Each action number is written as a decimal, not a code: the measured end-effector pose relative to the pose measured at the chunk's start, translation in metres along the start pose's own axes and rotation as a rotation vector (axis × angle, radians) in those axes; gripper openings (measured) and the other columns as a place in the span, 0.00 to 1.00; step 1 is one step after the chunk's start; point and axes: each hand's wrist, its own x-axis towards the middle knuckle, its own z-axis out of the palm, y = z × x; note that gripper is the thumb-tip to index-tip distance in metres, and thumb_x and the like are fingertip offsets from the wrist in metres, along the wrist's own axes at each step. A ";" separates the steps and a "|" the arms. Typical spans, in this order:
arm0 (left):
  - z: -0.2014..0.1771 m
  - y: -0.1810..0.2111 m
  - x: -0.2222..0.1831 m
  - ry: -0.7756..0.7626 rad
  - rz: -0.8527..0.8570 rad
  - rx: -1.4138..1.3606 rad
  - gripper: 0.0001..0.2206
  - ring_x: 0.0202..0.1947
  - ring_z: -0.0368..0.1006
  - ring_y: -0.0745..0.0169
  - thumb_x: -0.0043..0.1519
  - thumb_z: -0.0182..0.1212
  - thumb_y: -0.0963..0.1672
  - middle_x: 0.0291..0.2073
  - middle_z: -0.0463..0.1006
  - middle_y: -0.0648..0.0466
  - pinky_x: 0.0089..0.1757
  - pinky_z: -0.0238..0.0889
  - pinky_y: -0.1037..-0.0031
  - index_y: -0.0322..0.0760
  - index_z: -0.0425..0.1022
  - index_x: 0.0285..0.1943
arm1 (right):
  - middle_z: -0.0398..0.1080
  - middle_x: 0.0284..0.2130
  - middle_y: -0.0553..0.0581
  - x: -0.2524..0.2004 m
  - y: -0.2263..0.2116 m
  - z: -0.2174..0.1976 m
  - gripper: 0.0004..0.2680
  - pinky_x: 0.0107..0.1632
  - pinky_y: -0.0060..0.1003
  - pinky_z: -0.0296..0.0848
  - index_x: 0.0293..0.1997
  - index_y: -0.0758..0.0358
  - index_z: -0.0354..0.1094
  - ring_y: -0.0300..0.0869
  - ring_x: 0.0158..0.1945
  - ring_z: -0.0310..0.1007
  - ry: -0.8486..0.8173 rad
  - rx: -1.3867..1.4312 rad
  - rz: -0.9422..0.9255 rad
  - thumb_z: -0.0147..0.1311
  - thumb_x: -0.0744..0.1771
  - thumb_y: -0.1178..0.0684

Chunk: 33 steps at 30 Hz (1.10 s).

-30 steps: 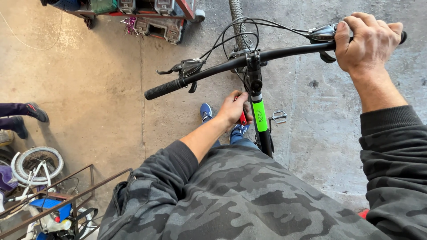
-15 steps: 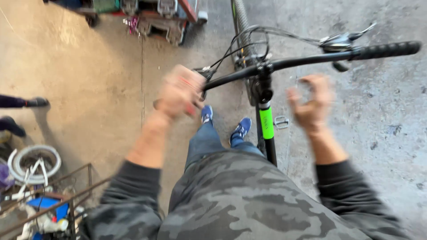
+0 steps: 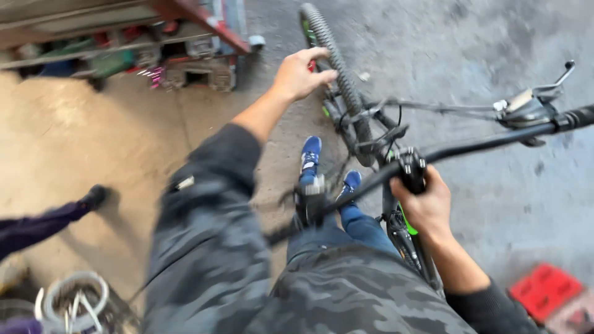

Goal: The person uses a screwdriver to loosen and tighten bolts on the bicycle handlebar stem, rotating the handlebar to align it. They repeatedly check the alignment by turning the handlebar left and right while holding the stem.

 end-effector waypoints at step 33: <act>0.140 -0.087 0.074 0.145 0.136 -0.145 0.16 0.43 0.78 0.62 0.48 0.78 0.48 0.47 0.79 0.59 0.44 0.73 0.74 0.42 0.82 0.42 | 0.78 0.42 0.58 -0.029 0.011 0.002 0.15 0.46 0.34 0.73 0.49 0.70 0.72 0.43 0.42 0.76 0.099 0.058 0.317 0.54 0.59 0.68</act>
